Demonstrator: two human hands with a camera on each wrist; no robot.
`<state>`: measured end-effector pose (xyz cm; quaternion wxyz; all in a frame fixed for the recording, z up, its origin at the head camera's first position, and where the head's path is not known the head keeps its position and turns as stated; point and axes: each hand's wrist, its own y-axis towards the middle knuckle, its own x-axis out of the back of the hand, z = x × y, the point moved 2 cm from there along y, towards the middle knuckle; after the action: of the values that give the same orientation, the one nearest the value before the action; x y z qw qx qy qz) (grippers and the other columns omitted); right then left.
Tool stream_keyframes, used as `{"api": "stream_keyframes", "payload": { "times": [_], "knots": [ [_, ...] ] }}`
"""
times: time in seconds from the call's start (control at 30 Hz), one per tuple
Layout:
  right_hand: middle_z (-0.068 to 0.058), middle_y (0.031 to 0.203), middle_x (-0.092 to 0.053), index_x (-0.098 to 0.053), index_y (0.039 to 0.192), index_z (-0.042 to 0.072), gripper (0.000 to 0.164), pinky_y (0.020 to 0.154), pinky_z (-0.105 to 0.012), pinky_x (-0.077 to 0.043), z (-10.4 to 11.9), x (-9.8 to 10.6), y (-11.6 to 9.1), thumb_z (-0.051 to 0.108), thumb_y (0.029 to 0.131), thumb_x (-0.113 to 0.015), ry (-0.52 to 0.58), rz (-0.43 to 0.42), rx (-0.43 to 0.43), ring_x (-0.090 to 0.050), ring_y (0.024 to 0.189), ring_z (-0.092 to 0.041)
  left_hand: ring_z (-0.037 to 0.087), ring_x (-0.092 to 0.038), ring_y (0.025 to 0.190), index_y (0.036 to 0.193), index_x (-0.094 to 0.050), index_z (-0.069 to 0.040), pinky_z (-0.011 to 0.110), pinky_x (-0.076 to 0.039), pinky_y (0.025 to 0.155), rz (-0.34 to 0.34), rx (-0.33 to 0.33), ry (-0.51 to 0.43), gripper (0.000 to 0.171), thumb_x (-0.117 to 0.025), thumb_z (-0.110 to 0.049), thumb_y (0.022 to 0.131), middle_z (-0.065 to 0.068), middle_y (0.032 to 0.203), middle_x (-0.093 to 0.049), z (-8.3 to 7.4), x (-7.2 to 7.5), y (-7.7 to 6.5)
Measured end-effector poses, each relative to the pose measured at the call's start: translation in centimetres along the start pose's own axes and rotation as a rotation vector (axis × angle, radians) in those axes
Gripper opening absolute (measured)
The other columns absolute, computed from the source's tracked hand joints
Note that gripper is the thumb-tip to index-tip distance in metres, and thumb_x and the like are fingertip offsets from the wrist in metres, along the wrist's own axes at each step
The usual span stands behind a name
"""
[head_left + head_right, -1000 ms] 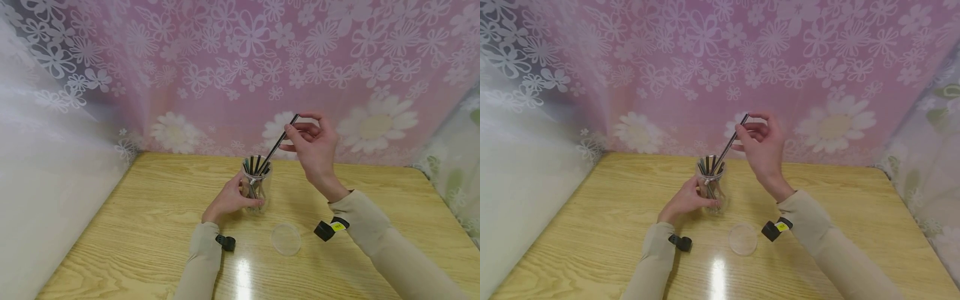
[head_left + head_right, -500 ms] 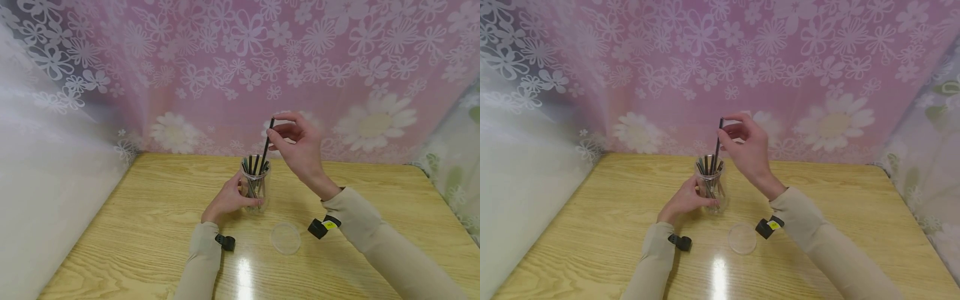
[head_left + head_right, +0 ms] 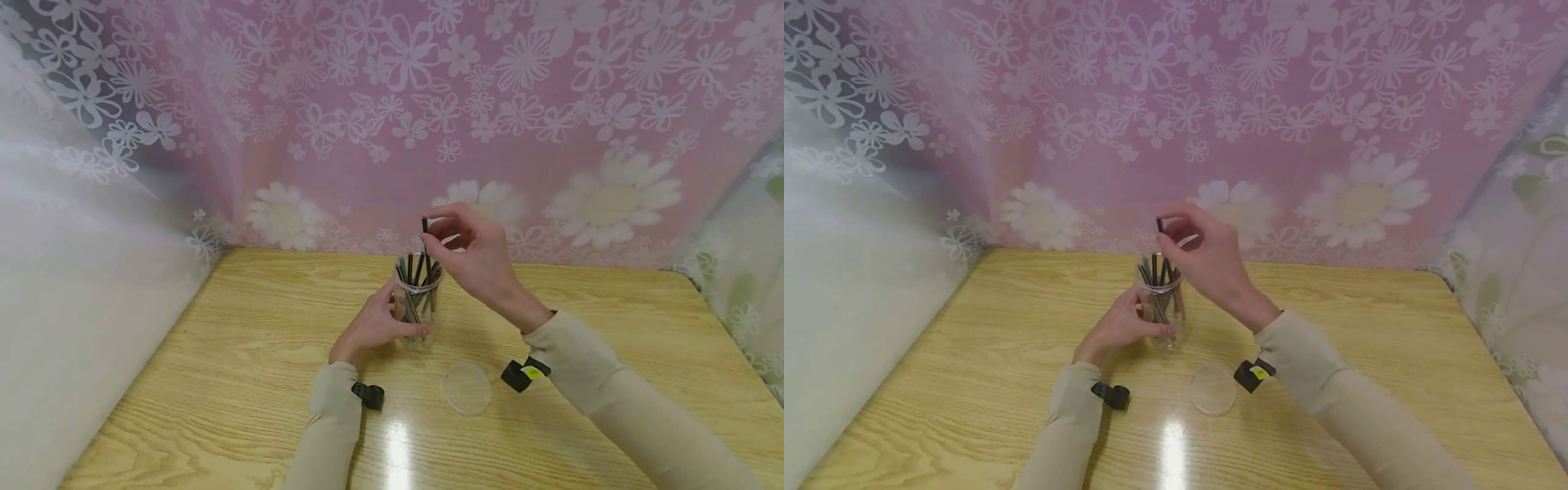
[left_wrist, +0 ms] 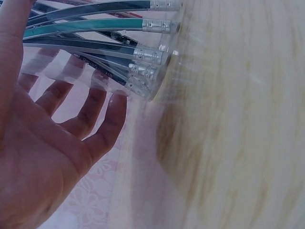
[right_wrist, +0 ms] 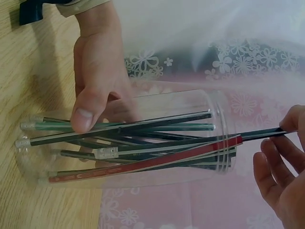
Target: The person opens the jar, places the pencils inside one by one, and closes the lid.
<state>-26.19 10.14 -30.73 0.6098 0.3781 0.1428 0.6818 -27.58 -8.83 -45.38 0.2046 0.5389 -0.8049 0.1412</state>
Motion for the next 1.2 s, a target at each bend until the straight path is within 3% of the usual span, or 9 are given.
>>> {"api": "stream_keyframes", "payload": {
  "times": [0.17, 0.4, 0.77, 0.97, 1.2],
  "knots": [
    [-0.01, 0.097, -0.073, -0.069, 0.118, 0.004, 0.029, 0.075, -0.022, -0.056, -0.4, -0.1, -0.6, -0.001, 0.09, -0.073, -0.045, 0.035, 0.014, -0.069, 0.086, -0.015, 0.02, -0.051, 0.073, 0.132, -0.05, -0.041, 0.037, -0.044, 0.069, 0.004, 0.004, 0.002, 0.066, -0.088, -0.044, 0.078, 0.004, 0.104, -0.055, 0.0, 0.0, 0.0],
    [-0.008, 0.104, -0.073, -0.068, 0.112, 0.008, 0.023, 0.081, -0.035, -0.058, -1.0, -0.2, -1.2, 0.001, 0.09, -0.071, -0.1, 0.09, 0.001, -0.069, 0.092, -0.016, 0.02, -0.052, 0.073, 0.14, -0.044, -0.05, 0.038, -0.045, 0.069, 0.005, 0.0, -0.003, 0.077, -0.089, -0.046, 0.077, 0.004, 0.105, -0.056, 0.0, 0.1, 0.0],
    [-0.006, 0.1, -0.074, -0.071, 0.1, 0.011, 0.011, 0.086, -0.046, -0.057, -1.5, -0.6, -1.7, 0.007, 0.09, -0.07, -0.224, 0.151, -0.034, -0.069, 0.093, -0.024, 0.019, -0.051, 0.069, 0.145, -0.039, -0.055, 0.038, -0.045, 0.069, 0.011, 0.0, -0.017, 0.084, -0.089, -0.047, 0.077, 0.005, 0.106, -0.057, -0.1, 0.1, -0.2],
    [-0.006, 0.098, -0.075, -0.073, 0.096, 0.012, 0.008, 0.086, -0.046, -0.057, -1.7, -0.6, -1.8, 0.009, 0.089, -0.071, -0.257, 0.17, -0.044, -0.069, 0.096, -0.026, 0.02, -0.054, 0.073, 0.145, -0.04, -0.053, 0.038, -0.046, 0.071, 0.006, 0.007, -0.013, 0.084, -0.089, -0.048, 0.077, 0.003, 0.11, -0.058, 0.0, 0.1, -0.2],
    [-0.004, 0.097, -0.073, -0.073, 0.095, 0.014, 0.006, 0.086, -0.047, -0.056, -2.3, -0.8, -1.9, 0.013, 0.09, -0.069, -0.302, 0.217, -0.069, -0.066, 0.097, -0.024, 0.019, -0.049, 0.067, 0.145, -0.037, -0.057, 0.036, -0.044, 0.067, 0.01, -0.019, -0.01, 0.085, -0.088, -0.046, 0.078, 0.005, 0.097, -0.056, 0.0, 0.1, -0.1]
  ]
}}
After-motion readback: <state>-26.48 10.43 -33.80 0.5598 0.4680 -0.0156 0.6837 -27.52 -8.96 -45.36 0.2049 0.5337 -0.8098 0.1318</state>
